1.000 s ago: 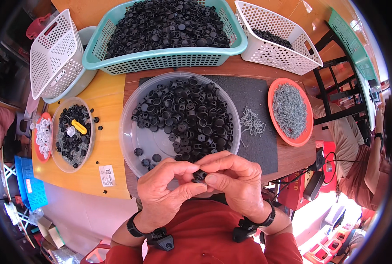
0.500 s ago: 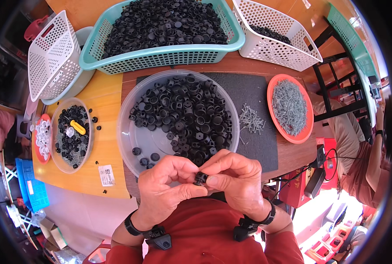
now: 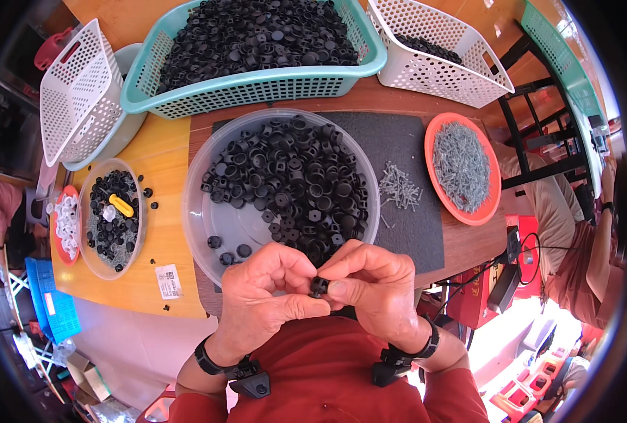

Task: Assembling small black plastic fasteners by pushing pins into clip bases.

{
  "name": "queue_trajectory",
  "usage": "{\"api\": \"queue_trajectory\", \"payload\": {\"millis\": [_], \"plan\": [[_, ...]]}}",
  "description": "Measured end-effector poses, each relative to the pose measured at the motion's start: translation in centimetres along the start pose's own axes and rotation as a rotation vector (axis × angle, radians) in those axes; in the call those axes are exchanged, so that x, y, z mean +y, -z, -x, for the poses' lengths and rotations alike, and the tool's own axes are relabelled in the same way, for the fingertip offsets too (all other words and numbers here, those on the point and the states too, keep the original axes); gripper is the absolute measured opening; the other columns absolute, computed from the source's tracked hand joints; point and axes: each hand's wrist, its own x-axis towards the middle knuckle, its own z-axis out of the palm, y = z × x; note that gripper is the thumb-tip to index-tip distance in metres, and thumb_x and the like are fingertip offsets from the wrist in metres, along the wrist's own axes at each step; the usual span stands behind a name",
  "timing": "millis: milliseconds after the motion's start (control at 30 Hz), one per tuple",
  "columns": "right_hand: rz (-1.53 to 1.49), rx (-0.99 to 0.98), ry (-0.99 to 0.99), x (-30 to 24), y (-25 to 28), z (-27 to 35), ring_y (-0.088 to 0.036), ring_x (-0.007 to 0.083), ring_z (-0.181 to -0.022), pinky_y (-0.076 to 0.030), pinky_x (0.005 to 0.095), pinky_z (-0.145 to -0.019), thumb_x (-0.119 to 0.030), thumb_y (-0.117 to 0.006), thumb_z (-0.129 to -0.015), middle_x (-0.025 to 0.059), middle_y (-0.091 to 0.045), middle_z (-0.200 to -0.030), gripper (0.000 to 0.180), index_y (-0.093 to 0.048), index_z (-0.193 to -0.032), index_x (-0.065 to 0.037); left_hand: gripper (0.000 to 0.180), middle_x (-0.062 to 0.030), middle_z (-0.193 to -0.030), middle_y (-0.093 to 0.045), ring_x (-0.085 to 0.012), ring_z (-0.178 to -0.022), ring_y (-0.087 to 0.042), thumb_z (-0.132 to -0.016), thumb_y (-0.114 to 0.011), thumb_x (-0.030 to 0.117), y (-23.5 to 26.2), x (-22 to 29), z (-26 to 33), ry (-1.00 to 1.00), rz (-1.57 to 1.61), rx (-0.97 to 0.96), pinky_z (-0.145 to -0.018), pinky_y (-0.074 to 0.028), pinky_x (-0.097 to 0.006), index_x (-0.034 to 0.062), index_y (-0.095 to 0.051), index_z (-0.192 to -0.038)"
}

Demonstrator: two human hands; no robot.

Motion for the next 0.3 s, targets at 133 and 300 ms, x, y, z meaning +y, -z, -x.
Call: {"api": "queue_trajectory", "payload": {"millis": [133,300], "plan": [[0.039,-0.006,0.034,0.07,0.03,0.06,-0.056,0.0079,-0.068,-0.048,0.0203,-0.059,0.014,-0.059,-0.078,0.0053,-0.059,-0.085,0.017,-0.065,-0.09,0.003,0.041,-0.0026,-0.077,-0.058,-0.0066,-0.067,-0.056,-0.059,-0.082,-0.007,-0.14,0.19,-0.1,0.03,0.032,0.004,-0.06,-0.049,-0.02,-0.0006,-0.057,-0.09],[0.117,0.006,0.062,0.03,0.09,0.1,-0.056,0.0083,-0.069,-0.048,0.0205,-0.06,0.015,-0.058,-0.078,0.0056,-0.059,-0.086,0.019,-0.065,-0.09,0.002,0.039,-0.0026,-0.076,-0.057,-0.0076,-0.067,-0.056,-0.06,-0.08,-0.007,-0.04,0.27,-0.34,0.085,0.056,-0.021,-0.06,-0.049,-0.02,-0.0014,-0.056,-0.091]]}}
